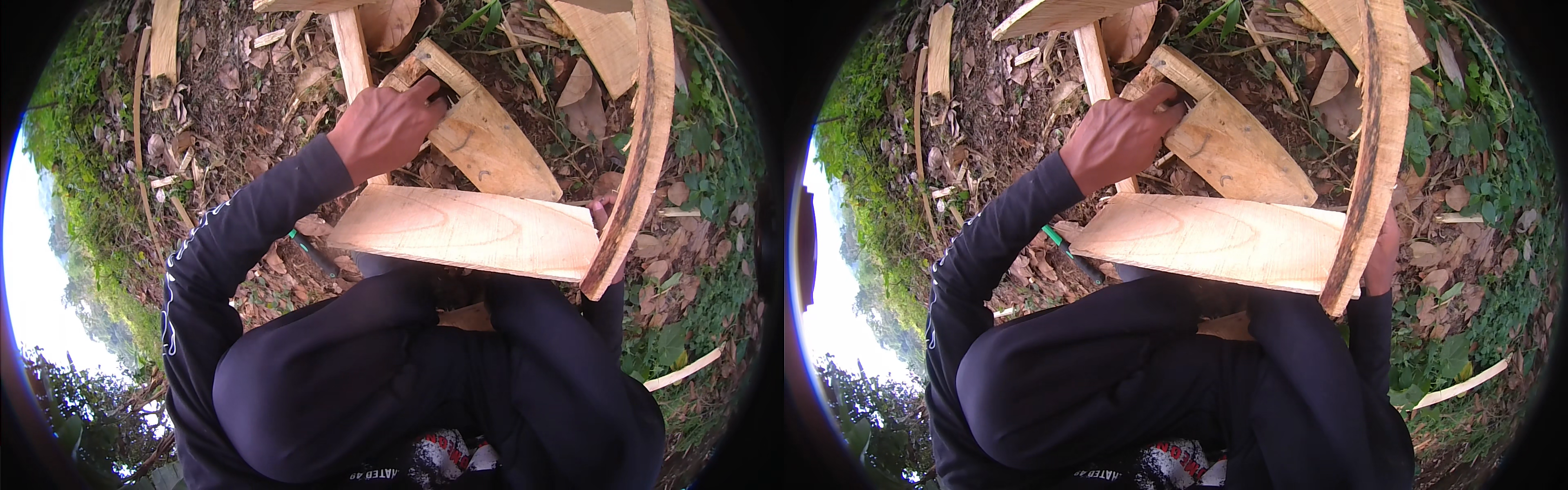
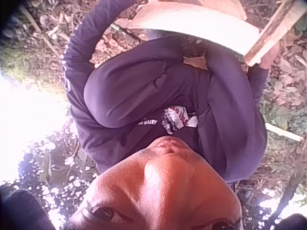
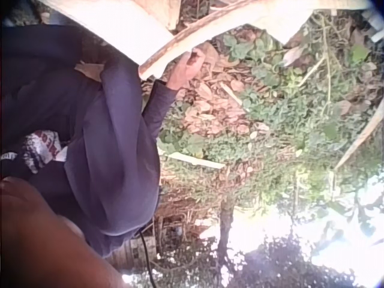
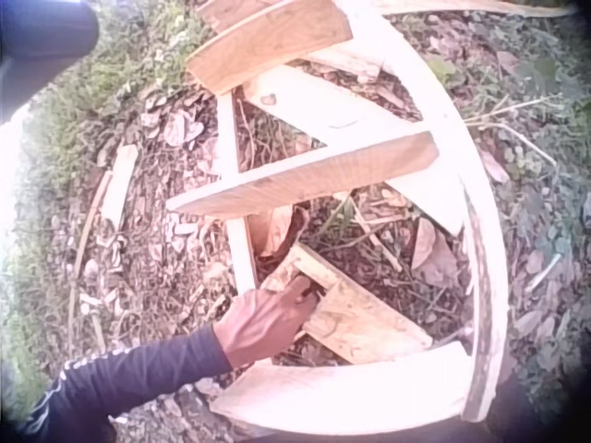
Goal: The person assembles a wooden structure outdoors by hand. They align wooden planks and use a hammer to drive nails into the joints, securing the pieces together.
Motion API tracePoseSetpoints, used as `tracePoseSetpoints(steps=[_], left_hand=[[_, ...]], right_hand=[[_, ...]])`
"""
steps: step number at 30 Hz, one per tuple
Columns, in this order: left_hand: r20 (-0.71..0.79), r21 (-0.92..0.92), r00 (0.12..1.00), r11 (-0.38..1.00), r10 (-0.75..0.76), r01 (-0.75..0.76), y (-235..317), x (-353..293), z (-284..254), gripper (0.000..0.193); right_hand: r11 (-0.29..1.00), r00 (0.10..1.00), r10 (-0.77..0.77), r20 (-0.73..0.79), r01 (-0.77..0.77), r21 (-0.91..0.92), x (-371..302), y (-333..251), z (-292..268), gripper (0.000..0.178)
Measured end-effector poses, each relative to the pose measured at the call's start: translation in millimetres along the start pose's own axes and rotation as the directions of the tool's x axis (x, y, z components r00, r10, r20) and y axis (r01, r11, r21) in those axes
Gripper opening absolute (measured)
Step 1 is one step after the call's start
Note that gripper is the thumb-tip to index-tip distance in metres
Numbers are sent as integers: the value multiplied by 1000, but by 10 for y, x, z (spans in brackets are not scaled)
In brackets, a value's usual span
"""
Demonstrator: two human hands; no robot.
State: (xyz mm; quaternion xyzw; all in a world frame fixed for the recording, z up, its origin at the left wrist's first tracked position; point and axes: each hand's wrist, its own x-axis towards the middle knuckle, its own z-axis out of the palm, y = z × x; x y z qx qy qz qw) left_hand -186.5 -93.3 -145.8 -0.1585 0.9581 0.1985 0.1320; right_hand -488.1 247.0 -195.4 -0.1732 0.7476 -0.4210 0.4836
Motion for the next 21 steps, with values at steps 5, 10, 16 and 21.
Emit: tracePoseSetpoints(steps=[5, 10, 16, 21], left_hand=[[-12, -37, 1000, 999, 9, -10, 1, -26, -67, 39], [-29, 52, 999, 998, -40, 42, 80, -44, -118, 34], [-81, 136, 996, 990, 33, -22, 73, -64, -51, 30], [-80, 63, 997, 998, 12, -7, 48, -8, -7, 26]], right_hand=[[998, 1000, 23, -9, -23, 66, 18, 94, -32, 47], [998, 999, 29, -16, -29, 52, 1, 66, -14, 47], [1000, 1000, 6, 5, -6, 12, -26, 12, -32, 46], [1000, 999, -16, 46, 17, -11, 21, -126, 14, 46]])
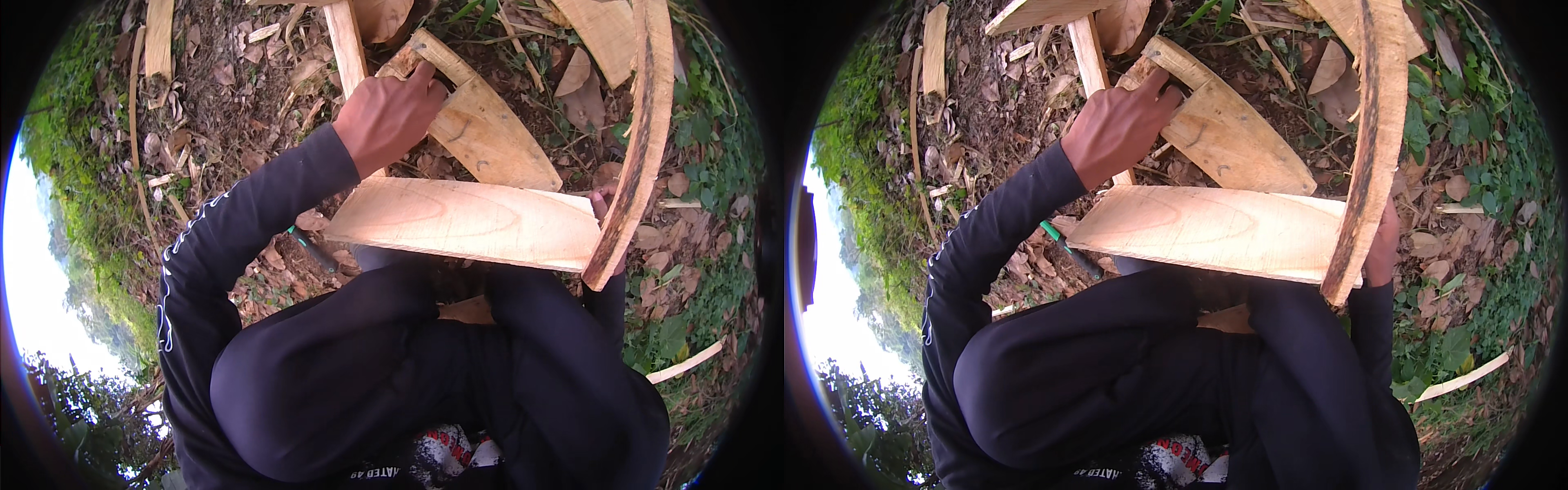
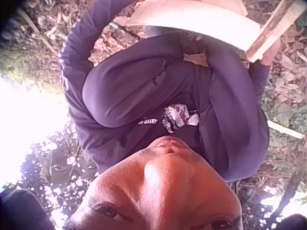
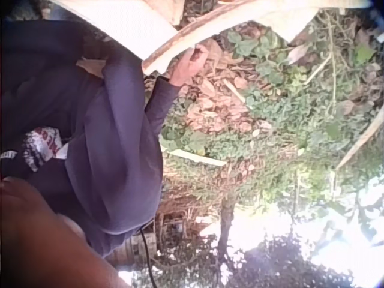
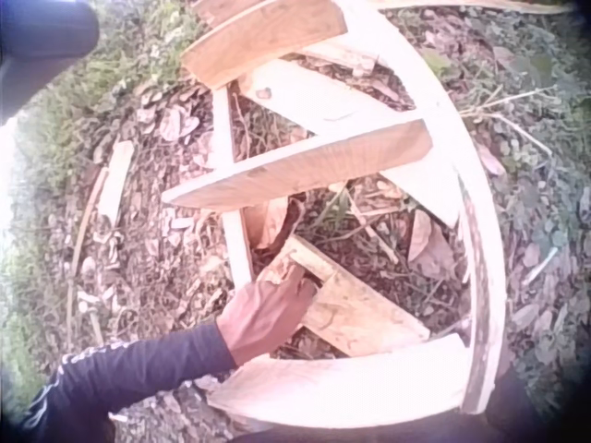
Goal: The person assembles a wooden structure outdoors by hand. They align wooden planks and use a hammer to drive nails into the joints, securing the pieces together.
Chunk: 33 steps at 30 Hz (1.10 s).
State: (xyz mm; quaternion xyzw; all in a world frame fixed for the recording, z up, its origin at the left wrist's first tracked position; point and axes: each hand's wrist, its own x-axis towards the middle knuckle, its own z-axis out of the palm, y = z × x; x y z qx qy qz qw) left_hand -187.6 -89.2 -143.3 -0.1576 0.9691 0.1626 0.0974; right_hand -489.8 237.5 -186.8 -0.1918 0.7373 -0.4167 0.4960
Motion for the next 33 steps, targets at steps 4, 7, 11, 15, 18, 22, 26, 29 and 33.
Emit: tracePoseSetpoints(steps=[4, 7, 11, 15, 18, 22, 26, 29, 33], left_hand=[[2, -31, 999, 999, 41, -41, -49, 28, -90, 22], [6, -6, 1000, 1000, 0, 0, -2, -7, -41, 19], [-8, -2, 1000, 1000, -7, 7, 13, -29, 33, 17], [51, -36, 999, 999, 18, -16, -1, 32, -27, 12], [60, -45, 997, 998, 47, -44, -24, 81, -65, 8], [15, -24, 998, 998, 66, -65, -59, 36, -17, 16], [-66, 39, 996, 998, 56, -54, -35, -50, 41, 25], [-41, 68, 998, 997, 46, -43, -4, -36, 37, 27], [-38, 118, 999, 993, 15, -11, 91, -39, -34, 30]], right_hand=[[1000, 1000, -1, -30, 2, 28, -38, -60, 59, 46], [999, 1000, -17, -15, 17, 38, -16, 31, 3, 47], [996, 995, -86, 55, 83, 41, 16, 261, -140, 41], [997, 996, -71, 63, 71, -3, 20, 325, -205, 35], [989, 989, -137, 46, 139, -39, -9, 499, -258, 33], [987, 987, -156, 24, 157, -46, -9, 512, -239, 32], [997, 997, -73, 20, 72, 35, -18, 322, -165, 30], [995, 999, 4, 43, -8, 99, -32, 318, -200, 28], [995, 998, 0, 64, -6, 98, -2, 343, -194, 29]])
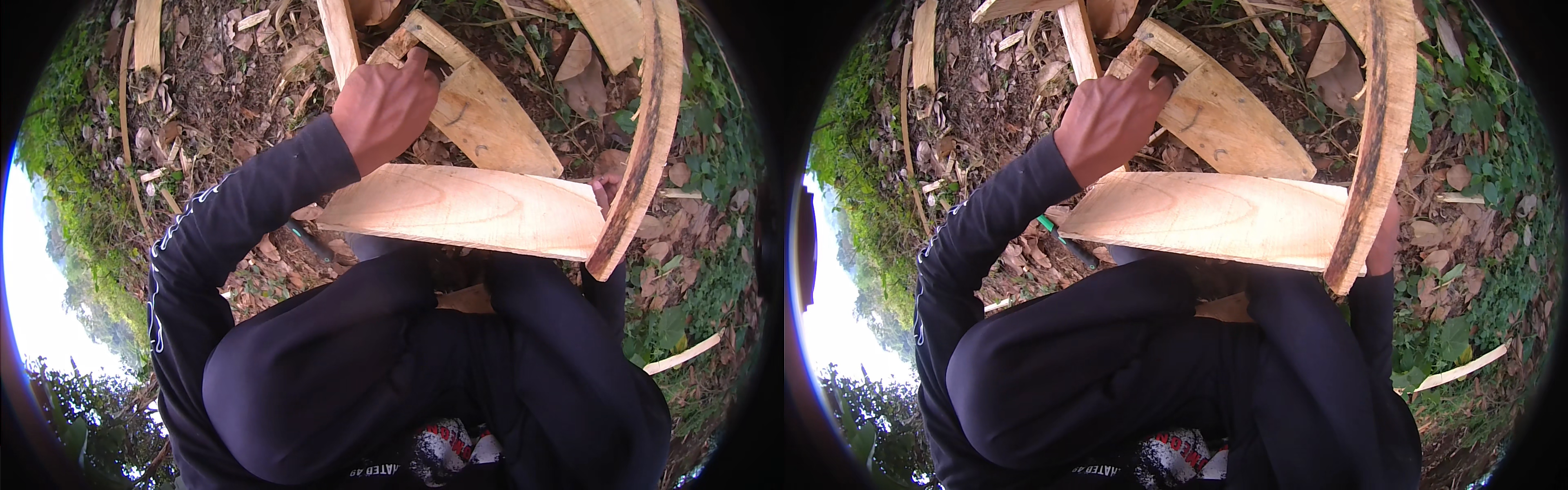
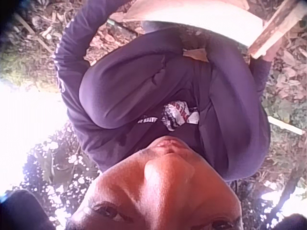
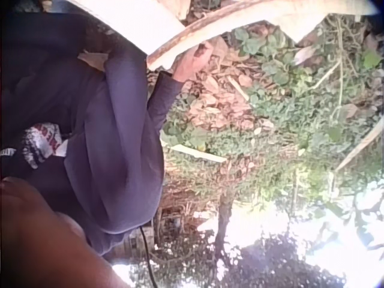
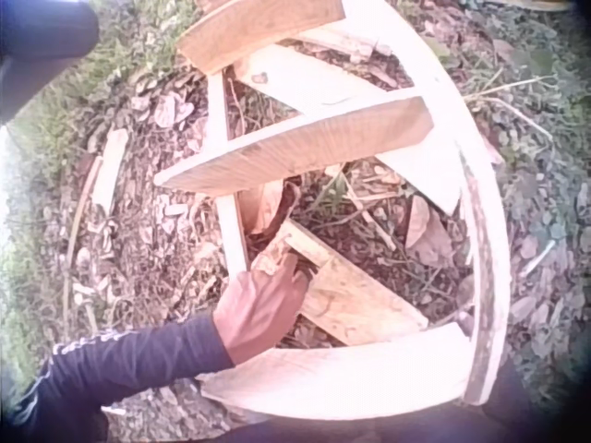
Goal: The person assembles a wooden structure outdoors by hand. They align wooden planks and use a hammer to drive nails into the joints, securing the pieces together.
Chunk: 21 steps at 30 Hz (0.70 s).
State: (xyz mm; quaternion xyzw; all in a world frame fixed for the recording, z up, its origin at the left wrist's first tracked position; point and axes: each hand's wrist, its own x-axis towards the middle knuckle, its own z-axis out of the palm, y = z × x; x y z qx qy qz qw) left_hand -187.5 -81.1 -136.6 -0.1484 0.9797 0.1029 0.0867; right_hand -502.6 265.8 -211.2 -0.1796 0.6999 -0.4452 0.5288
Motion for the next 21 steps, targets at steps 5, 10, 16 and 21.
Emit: tracePoseSetpoints(steps=[5, 10, 16, 21], left_hand=[[-30, -40, 998, 997, 58, -59, -77, -33, 58, 36], [43, -152, 999, 988, 30, -23, -217, -36, 57, 37], [15, -227, 998, 972, -57, 59, -123, -6, 61, 21], [-22, -154, 999, 988, -25, 21, -121, 13, 69, 18]], right_hand=[[993, 995, -96, 10, 97, -70, 23, -40, 54, 37], [999, 997, 11, -76, -9, 33, -42, -291, 268, 41], [998, 994, 45, -101, -40, 48, -60, -211, 257, 25], [994, 993, 29, -110, -17, 105, -77, -396, 357, 11]])
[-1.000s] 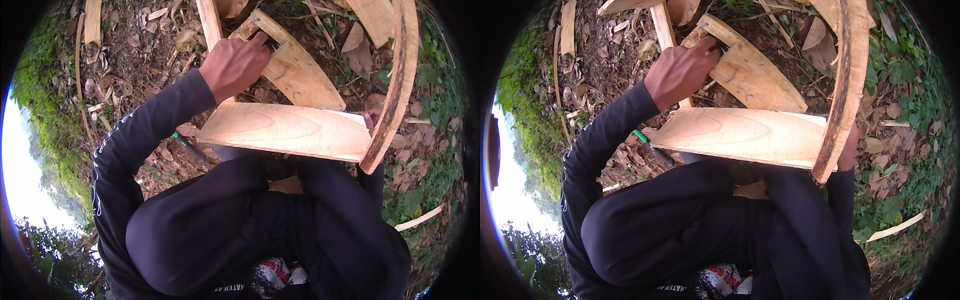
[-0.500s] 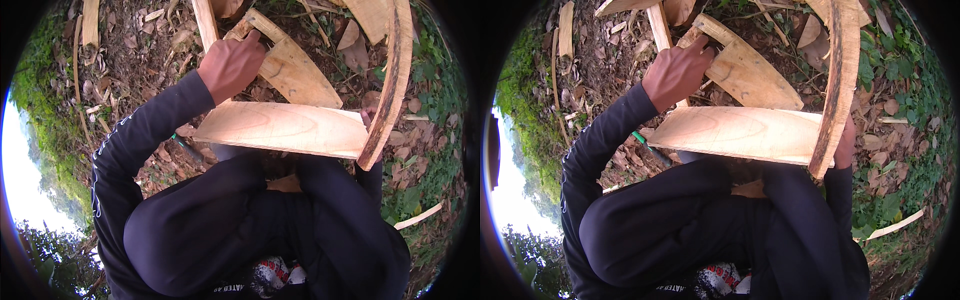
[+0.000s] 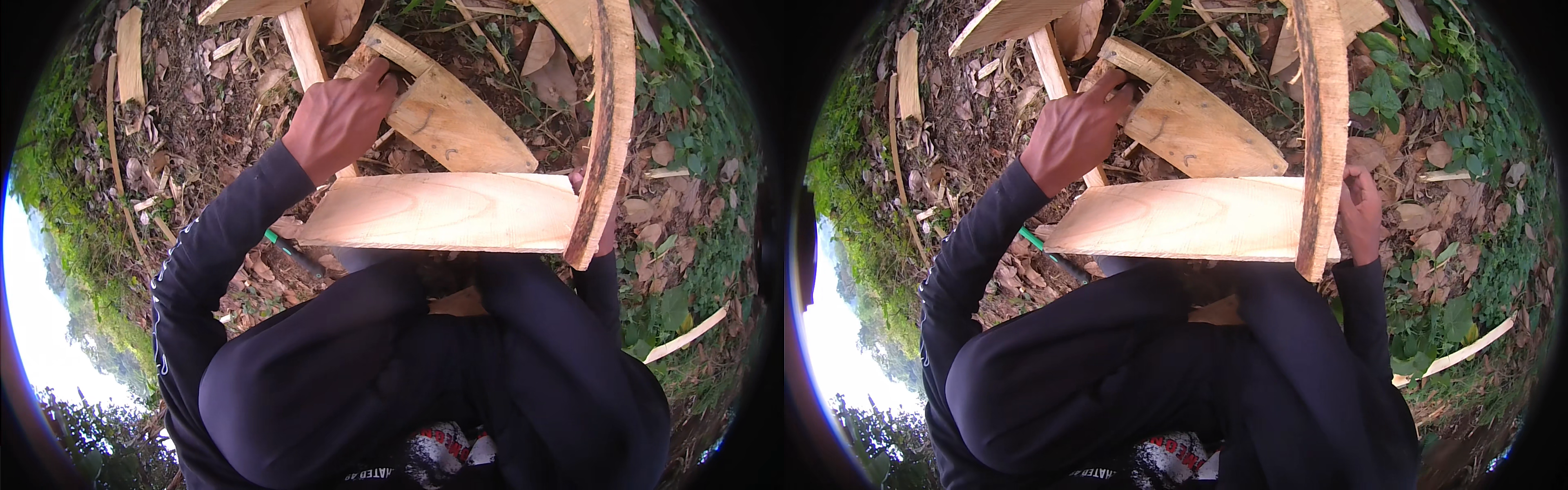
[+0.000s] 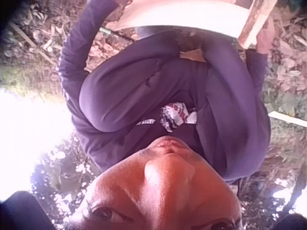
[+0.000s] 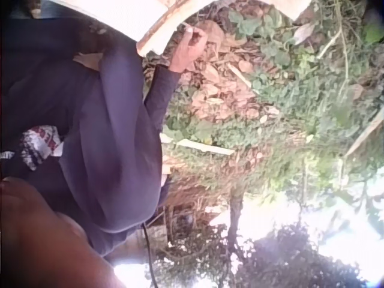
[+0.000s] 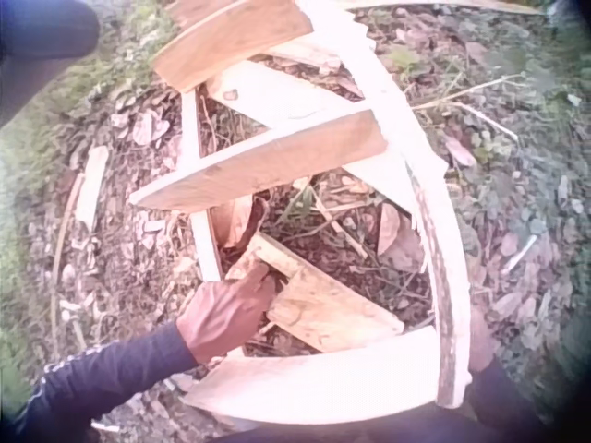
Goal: The person assembles a wooden structure outdoors by hand. They align wooden planks and use a hammer to drive nails into the joints, securing the pieces together.
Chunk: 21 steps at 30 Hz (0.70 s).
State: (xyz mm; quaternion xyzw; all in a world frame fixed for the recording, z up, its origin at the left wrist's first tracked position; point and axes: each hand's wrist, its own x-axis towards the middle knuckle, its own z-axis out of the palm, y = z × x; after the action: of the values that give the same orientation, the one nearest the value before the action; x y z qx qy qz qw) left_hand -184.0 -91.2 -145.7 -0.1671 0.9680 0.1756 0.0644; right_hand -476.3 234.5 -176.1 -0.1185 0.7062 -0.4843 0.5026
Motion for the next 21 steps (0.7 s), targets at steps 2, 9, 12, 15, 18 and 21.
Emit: tracePoseSetpoints(steps=[2, 9, 12, 15, 18, 21], left_hand=[[6, 6, 1000, 1000, -12, 12, 40, 17, -10, 20], [89, 5, 992, 996, -87, 87, 167, 9, -89, 40], [104, 35, 986, 991, -129, 126, 239, 26, -115, 41], [107, -5, 985, 990, -138, 140, 203, 53, -86, 41], [42, -45, 990, 990, -134, 136, 183, 77, -83, 35], [-68, -102, 993, 991, -99, 92, 125, 136, -53, 27]], right_hand=[[997, 999, 30, -22, -31, -77, -5, -6, -17, 10], [969, 995, -94, 17, 96, -227, 0, -34, -8, 10], [975, 995, -99, 29, 102, -196, -7, -32, -7, 14], [969, 989, -145, 11, 144, -199, -46, -28, -24, 18], [968, 988, -152, 1, 149, -201, -99, -26, -50, 22], [966, 988, -154, -5, 149, -211, -129, 49, -81, 24]])
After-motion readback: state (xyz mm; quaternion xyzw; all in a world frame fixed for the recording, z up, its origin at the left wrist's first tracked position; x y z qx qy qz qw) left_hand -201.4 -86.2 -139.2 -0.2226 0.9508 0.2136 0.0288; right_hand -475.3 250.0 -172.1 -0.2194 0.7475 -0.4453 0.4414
